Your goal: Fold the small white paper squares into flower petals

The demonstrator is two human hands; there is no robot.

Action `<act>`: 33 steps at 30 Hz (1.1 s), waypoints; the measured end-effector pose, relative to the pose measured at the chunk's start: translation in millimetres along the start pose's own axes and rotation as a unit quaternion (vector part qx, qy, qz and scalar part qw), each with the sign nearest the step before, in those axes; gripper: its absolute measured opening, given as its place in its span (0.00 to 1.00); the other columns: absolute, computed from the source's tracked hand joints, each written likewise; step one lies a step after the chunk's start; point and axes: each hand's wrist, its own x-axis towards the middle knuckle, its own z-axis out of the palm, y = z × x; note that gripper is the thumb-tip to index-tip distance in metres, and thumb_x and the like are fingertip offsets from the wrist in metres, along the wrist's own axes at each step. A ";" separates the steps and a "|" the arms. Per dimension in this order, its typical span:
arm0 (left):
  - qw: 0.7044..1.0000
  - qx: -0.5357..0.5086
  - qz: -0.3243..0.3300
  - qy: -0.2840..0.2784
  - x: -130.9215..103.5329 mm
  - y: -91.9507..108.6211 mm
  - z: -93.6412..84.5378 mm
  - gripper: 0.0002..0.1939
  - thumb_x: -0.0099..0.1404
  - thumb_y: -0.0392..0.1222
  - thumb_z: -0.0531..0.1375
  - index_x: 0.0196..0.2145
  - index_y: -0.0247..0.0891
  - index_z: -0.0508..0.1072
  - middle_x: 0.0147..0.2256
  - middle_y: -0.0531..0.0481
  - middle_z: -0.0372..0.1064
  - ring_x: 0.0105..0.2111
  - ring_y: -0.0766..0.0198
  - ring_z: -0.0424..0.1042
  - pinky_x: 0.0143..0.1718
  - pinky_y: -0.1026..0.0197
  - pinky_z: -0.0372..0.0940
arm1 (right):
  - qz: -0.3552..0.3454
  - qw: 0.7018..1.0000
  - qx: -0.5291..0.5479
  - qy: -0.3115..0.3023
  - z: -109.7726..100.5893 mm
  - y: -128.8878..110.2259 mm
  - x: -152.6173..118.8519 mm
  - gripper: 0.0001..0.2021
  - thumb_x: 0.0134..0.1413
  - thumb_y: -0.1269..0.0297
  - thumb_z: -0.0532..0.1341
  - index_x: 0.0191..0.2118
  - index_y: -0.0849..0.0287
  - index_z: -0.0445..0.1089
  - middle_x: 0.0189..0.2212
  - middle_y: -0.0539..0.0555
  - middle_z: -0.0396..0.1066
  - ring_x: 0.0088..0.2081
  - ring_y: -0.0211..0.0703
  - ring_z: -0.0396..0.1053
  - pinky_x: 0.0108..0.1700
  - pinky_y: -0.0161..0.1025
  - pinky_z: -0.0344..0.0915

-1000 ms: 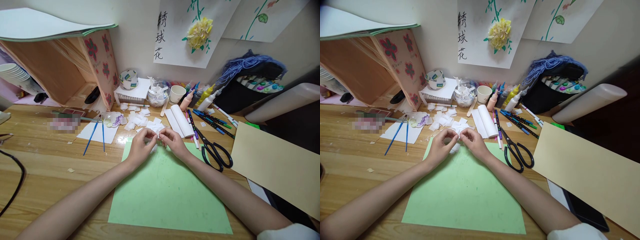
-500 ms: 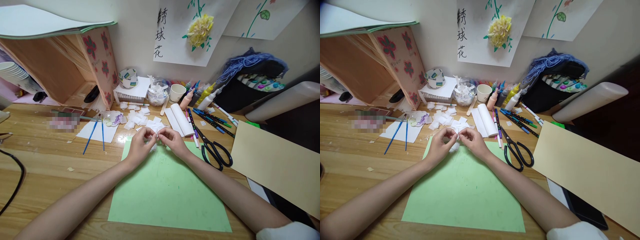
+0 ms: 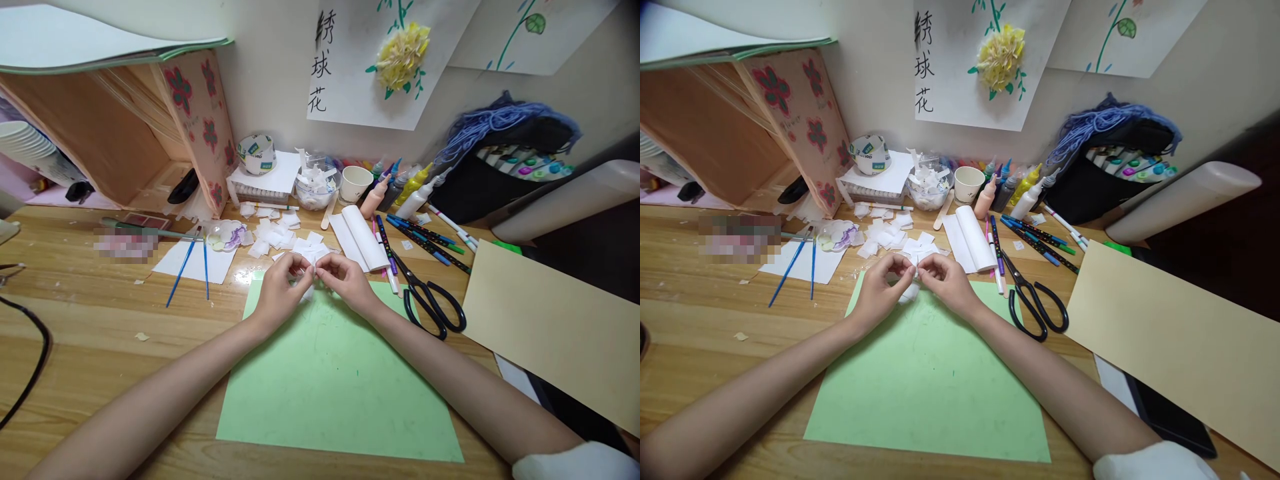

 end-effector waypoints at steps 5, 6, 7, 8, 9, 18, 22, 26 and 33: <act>1.000 -0.011 0.002 -0.006 0.7 0.2 0.1 0.05 0.63 0.42 0.56 0.32 0.38 0.67 0.31 0.50 0.68 0.32 0.66 0.66 0.36 0.63 0.62 | 0.000 1.000 -0.005 0.007 0.6 0.6 -0.2 0.11 0.50 0.57 0.61 0.30 0.59 0.65 0.25 0.48 0.63 0.26 0.35 0.59 0.27 0.34 0.56; 1.000 -0.015 0.003 -0.008 0.6 0.7 0.1 0.06 0.63 0.42 0.56 0.33 0.38 0.68 0.32 0.50 0.68 0.32 0.65 0.66 0.36 0.63 0.62 | -0.002 1.000 -0.006 0.010 0.5 0.9 -0.1 0.11 0.50 0.56 0.61 0.30 0.59 0.65 0.25 0.48 0.63 0.26 0.35 0.59 0.27 0.34 0.55; 1.000 -0.019 0.004 -0.010 0.5 1.4 0.2 0.06 0.63 0.42 0.56 0.34 0.38 0.68 0.32 0.50 0.68 0.33 0.65 0.67 0.36 0.63 0.62 | -0.004 1.000 -0.007 0.013 0.4 1.2 0.0 0.11 0.50 0.56 0.61 0.30 0.59 0.65 0.25 0.48 0.63 0.25 0.34 0.59 0.27 0.34 0.55; 1.000 -0.023 0.005 -0.012 0.3 2.1 0.1 0.06 0.63 0.43 0.56 0.34 0.38 0.69 0.33 0.50 0.69 0.33 0.65 0.67 0.37 0.63 0.63 | -0.005 1.000 -0.008 0.017 0.2 1.5 0.2 0.11 0.50 0.56 0.61 0.30 0.59 0.65 0.25 0.48 0.63 0.25 0.34 0.59 0.27 0.34 0.55; 1.000 -0.027 0.006 -0.014 0.0 2.9 0.1 0.07 0.62 0.44 0.57 0.35 0.38 0.69 0.34 0.49 0.69 0.34 0.65 0.67 0.37 0.62 0.63 | -0.005 1.000 -0.007 0.020 -0.1 1.7 0.3 0.11 0.50 0.56 0.62 0.30 0.59 0.65 0.25 0.48 0.63 0.25 0.34 0.58 0.27 0.34 0.55; 1.000 -0.019 0.006 -0.005 -0.4 1.6 -0.8 0.07 0.63 0.42 0.56 0.32 0.38 0.71 0.32 0.50 0.71 0.33 0.65 0.69 0.36 0.63 0.63 | -0.005 1.000 0.005 0.024 0.7 -1.9 0.0 0.11 0.50 0.56 0.62 0.29 0.59 0.65 0.25 0.48 0.62 0.25 0.34 0.58 0.28 0.34 0.55; 1.000 -0.012 0.000 0.010 0.2 0.4 -0.9 0.07 0.63 0.42 0.55 0.32 0.38 0.70 0.31 0.51 0.69 0.32 0.65 0.68 0.35 0.63 0.62 | -0.002 1.000 0.002 0.027 0.9 -3.1 -0.5 0.12 0.50 0.55 0.62 0.29 0.59 0.65 0.24 0.48 0.63 0.25 0.34 0.58 0.27 0.34 0.55; 0.998 -0.025 -0.018 0.050 2.0 -2.1 -0.6 0.06 0.63 0.42 0.55 0.31 0.38 0.68 0.31 0.51 0.67 0.32 0.66 0.66 0.35 0.64 0.61 | -0.005 1.000 0.009 0.025 0.0 -2.8 -0.8 0.11 0.51 0.56 0.61 0.29 0.58 0.63 0.24 0.48 0.64 0.24 0.34 0.58 0.27 0.35 0.55; 0.987 -0.038 -0.068 0.141 7.3 -8.0 -2.1 0.05 0.64 0.40 0.53 0.31 0.37 0.65 0.30 0.53 0.64 0.30 0.68 0.63 0.32 0.65 0.58 | -0.005 0.999 0.030 0.031 -0.7 -0.8 -0.1 0.10 0.52 0.58 0.59 0.28 0.59 0.61 0.23 0.48 0.66 0.22 0.33 0.58 0.25 0.34 0.56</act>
